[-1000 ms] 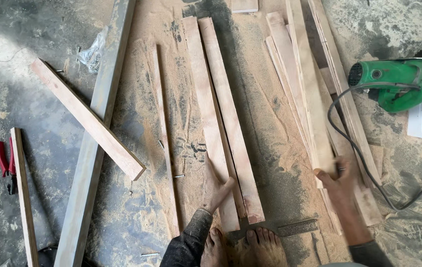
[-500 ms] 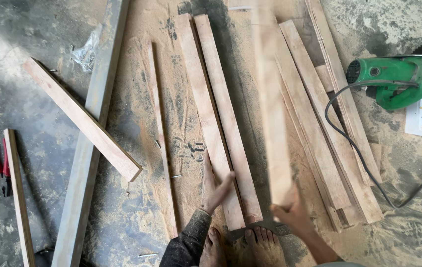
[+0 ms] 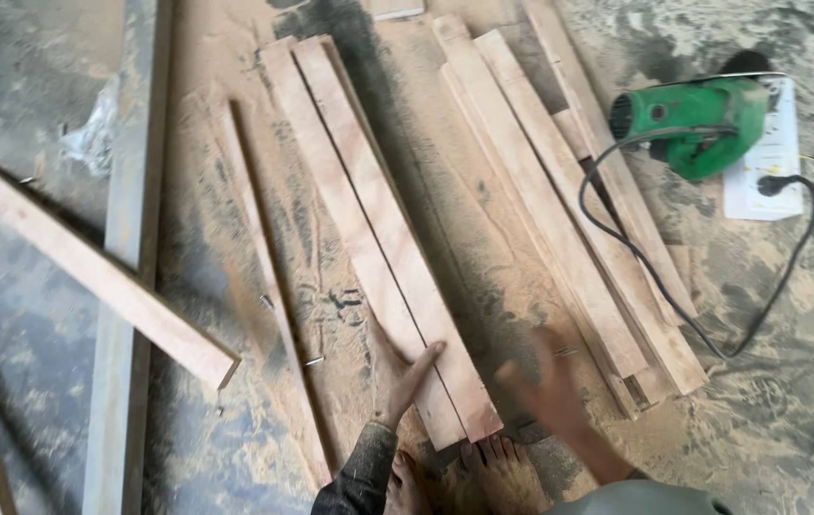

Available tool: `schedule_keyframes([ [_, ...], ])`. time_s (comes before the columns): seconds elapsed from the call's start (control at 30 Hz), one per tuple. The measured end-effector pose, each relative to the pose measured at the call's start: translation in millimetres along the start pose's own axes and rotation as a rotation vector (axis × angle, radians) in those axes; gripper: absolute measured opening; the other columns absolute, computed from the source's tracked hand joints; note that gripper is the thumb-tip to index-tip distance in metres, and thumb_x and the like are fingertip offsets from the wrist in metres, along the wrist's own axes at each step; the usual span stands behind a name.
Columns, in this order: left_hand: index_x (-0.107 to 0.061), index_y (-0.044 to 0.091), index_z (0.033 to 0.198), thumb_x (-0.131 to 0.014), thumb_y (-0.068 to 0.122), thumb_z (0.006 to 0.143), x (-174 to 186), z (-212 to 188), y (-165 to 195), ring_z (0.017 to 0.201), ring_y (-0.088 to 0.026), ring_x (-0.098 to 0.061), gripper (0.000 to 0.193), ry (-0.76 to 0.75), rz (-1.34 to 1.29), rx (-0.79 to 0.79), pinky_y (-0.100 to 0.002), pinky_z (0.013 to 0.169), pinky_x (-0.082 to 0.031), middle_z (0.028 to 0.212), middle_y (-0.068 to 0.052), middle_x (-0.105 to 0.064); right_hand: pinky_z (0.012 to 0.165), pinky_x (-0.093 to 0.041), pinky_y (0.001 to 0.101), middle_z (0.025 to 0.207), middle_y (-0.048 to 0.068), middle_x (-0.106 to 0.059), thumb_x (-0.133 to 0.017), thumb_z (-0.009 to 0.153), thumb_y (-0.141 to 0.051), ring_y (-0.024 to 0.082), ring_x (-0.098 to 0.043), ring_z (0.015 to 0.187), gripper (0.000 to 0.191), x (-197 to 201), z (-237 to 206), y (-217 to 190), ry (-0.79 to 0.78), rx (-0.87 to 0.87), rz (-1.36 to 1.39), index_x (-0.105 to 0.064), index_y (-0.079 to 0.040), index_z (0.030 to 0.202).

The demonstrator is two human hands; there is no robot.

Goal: The person kneels on a dusty workshop floor and uses a green circular saw to cut lengthwise grooves into wooden planks, steadying each plank with the other hand. After cutting, the person sets the saw aside and stacks the cut planks together on the floor.

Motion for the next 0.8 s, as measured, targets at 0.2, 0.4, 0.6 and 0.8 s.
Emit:
schedule_keyframes([
  [0.2,0.006,0.001,0.161,-0.090,0.032,0.073,0,-1,1,0.139,-0.039,-0.049,0.134,-0.023,0.002,-0.059,-0.048,0.109,-0.052,0.156,-0.034,-0.029,0.109,-0.034,0.0702,0.143,0.032,-0.040,-0.078,0.078,-0.057,0.055,-0.036,0.137,0.106,75,38,77,0.161,-0.302,-0.571,-0.031,-0.003,0.156],
  [0.4,0.005,0.004,0.161,-0.091,0.037,0.070,1,0,-12,0.141,-0.040,-0.045,0.137,-0.015,0.064,-0.061,-0.050,0.110,-0.049,0.158,-0.033,-0.027,0.079,-0.064,0.0528,0.122,0.018,-0.058,-0.083,0.066,-0.040,0.032,-0.068,0.097,0.095,55,41,76,-0.017,-0.504,-0.118,-0.043,-0.011,0.148],
  [0.6,-0.005,0.005,0.165,-0.075,0.053,0.086,12,-5,-9,0.159,-0.040,-0.016,0.116,-0.042,0.190,-0.076,-0.052,0.125,-0.023,0.173,-0.027,-0.011,0.074,-0.063,0.0476,0.108,0.019,-0.064,-0.083,0.074,-0.038,0.033,-0.068,0.089,0.076,35,10,34,-0.011,-0.346,0.285,-0.053,-0.010,0.138],
  [0.8,-0.009,0.007,0.168,-0.064,0.063,0.090,10,1,-6,0.163,-0.042,-0.012,0.112,0.090,0.196,-0.125,-0.056,0.128,-0.018,0.176,-0.027,-0.011,0.069,-0.067,0.0437,0.110,0.016,-0.067,-0.086,0.059,-0.044,0.027,-0.074,0.088,0.090,-18,-27,-35,-0.198,-0.347,0.506,-0.050,-0.010,0.133],
])
Point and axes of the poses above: each hand's wrist, its own z-axis towards the middle knuckle, its own x-axis out of the back of the hand, y = z × x, the point moved 6 cm from there along z, towards the middle knuckle
